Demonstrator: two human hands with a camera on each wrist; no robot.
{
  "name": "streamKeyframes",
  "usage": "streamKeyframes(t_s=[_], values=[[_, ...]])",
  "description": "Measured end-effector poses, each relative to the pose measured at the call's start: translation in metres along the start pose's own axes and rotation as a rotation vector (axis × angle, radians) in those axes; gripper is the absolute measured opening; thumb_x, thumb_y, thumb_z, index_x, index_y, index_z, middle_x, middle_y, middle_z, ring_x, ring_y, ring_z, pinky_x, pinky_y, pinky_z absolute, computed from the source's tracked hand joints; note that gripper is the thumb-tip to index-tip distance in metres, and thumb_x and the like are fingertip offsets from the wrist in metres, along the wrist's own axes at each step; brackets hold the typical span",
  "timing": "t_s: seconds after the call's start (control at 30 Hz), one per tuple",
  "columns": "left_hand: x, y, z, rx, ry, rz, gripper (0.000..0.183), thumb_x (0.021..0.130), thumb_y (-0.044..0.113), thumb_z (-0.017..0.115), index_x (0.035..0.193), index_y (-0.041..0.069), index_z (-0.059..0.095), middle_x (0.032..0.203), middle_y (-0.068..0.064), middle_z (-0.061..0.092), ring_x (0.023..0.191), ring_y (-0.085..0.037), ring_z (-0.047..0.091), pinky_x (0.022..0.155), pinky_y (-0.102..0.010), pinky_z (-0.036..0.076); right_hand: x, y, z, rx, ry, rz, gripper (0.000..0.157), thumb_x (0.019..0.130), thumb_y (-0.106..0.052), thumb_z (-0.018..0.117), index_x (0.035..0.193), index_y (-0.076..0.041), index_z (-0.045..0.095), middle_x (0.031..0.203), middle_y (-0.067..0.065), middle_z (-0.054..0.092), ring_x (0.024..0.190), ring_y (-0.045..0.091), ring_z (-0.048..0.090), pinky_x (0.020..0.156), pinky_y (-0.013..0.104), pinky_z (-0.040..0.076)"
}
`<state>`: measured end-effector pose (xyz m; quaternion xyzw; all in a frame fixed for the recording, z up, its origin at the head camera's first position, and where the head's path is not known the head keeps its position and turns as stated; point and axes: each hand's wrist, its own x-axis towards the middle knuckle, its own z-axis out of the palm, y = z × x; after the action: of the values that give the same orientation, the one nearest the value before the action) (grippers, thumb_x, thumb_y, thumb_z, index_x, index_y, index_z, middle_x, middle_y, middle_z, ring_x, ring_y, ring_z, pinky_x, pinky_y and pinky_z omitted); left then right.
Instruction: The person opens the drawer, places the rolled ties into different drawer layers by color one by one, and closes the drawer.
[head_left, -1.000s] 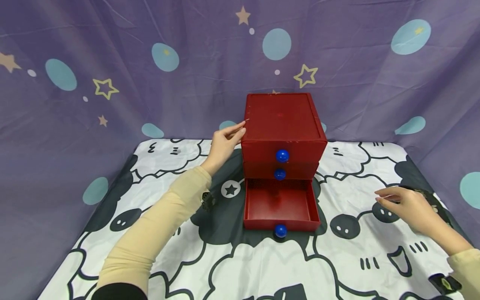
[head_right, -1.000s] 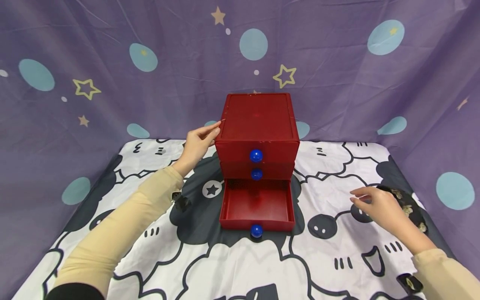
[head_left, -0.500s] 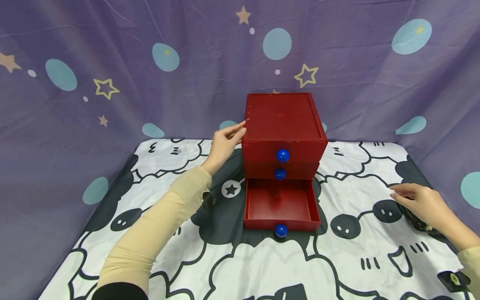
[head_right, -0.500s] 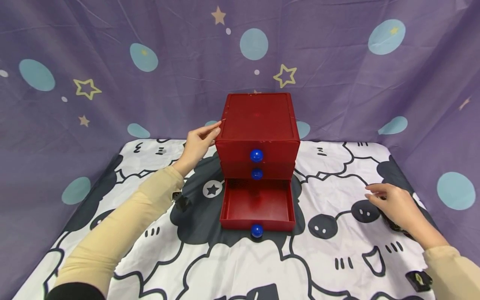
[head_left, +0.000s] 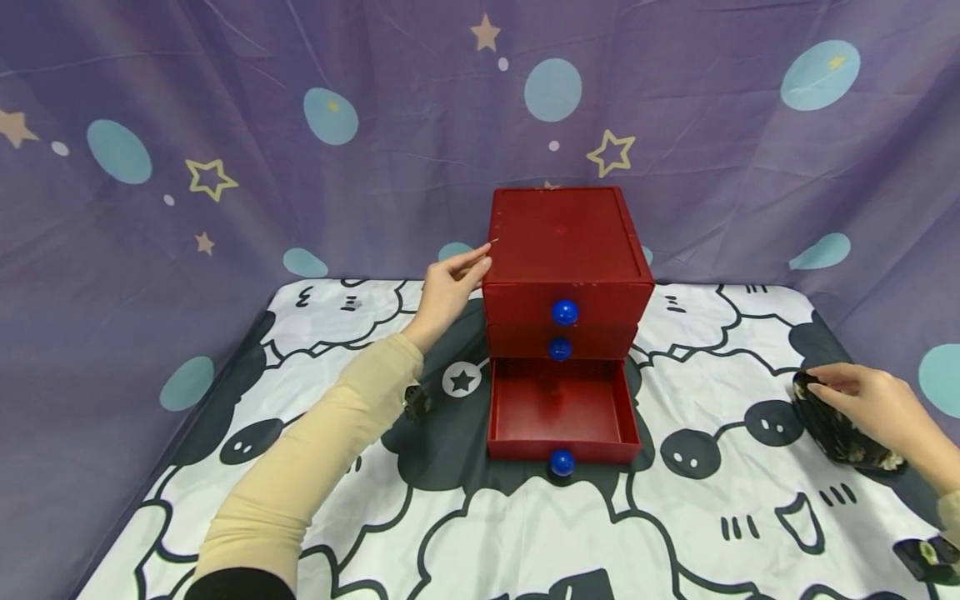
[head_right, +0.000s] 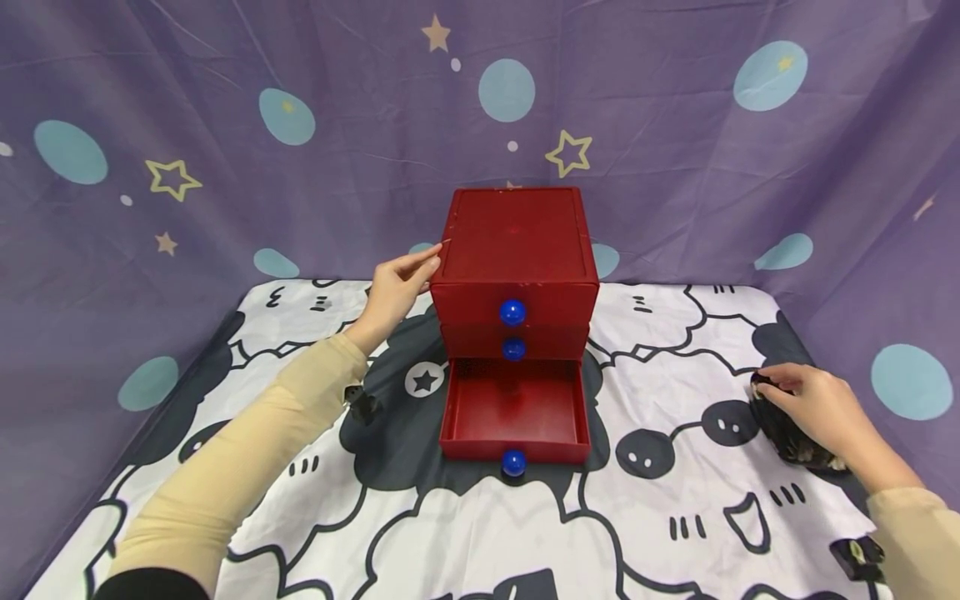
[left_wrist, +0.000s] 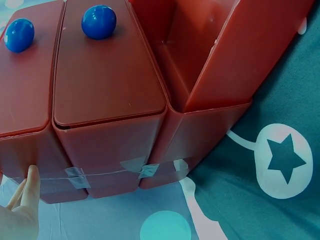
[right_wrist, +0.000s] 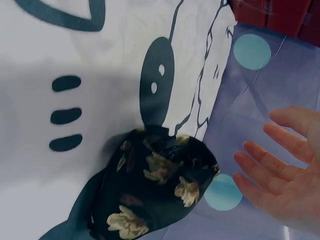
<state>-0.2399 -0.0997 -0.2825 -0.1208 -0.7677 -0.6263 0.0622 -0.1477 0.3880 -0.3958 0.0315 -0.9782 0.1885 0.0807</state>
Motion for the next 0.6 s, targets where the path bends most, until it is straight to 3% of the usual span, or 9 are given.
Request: streamKeyframes(t_s=[0.17, 0.33, 0.47, 0.6], values=[[0.009, -0.017, -0.001, -0.012, 0.010, 0.020, 0.034, 0.086, 0.015, 0.058, 0.119, 0.006, 0.057, 0.113, -0.015, 0.059, 0.101, -0.022, 0.057, 0.080, -0.025, 0.051, 0.009, 0.068, 0.027, -0.015, 0.026, 0.026, 0.046, 0.084, -0.040, 0.057, 0.103, 0.001, 0.061, 0.086, 0.023, 0.063, 0.070, 0.033, 0.060, 0.046, 0.032, 0.045], [0.014, -0.027, -0.001, 0.005, 0.025, 0.039, 0.033, 0.086, 0.017, 0.059, 0.118, 0.008, 0.058, 0.111, -0.013, 0.060, 0.099, -0.019, 0.059, 0.079, -0.024, 0.051, 0.007, 0.074, 0.025, -0.023, 0.028, 0.046, 0.042, 0.085, -0.034, 0.058, 0.103, 0.004, 0.060, 0.088, 0.027, 0.061, 0.079, 0.043, 0.056, 0.048, 0.040, 0.046], [0.013, -0.026, -0.001, 0.008, 0.022, 0.041, 0.034, 0.086, 0.018, 0.058, 0.118, 0.008, 0.058, 0.112, -0.013, 0.060, 0.099, -0.019, 0.059, 0.079, -0.024, 0.051, 0.006, 0.079, 0.022, -0.036, 0.057, 0.026, 0.038, 0.084, -0.031, 0.060, 0.100, 0.004, 0.061, 0.086, 0.025, 0.061, 0.074, 0.040, 0.057, 0.044, 0.031, 0.043], [0.013, -0.026, -0.001, -0.001, 0.017, 0.035, 0.034, 0.086, 0.019, 0.059, 0.118, 0.008, 0.059, 0.112, -0.013, 0.060, 0.099, -0.020, 0.059, 0.079, -0.024, 0.051, 0.005, 0.088, 0.023, -0.031, 0.060, 0.008, 0.039, 0.084, -0.031, 0.060, 0.099, 0.005, 0.060, 0.089, 0.029, 0.060, 0.077, 0.045, 0.056, 0.050, 0.042, 0.047]])
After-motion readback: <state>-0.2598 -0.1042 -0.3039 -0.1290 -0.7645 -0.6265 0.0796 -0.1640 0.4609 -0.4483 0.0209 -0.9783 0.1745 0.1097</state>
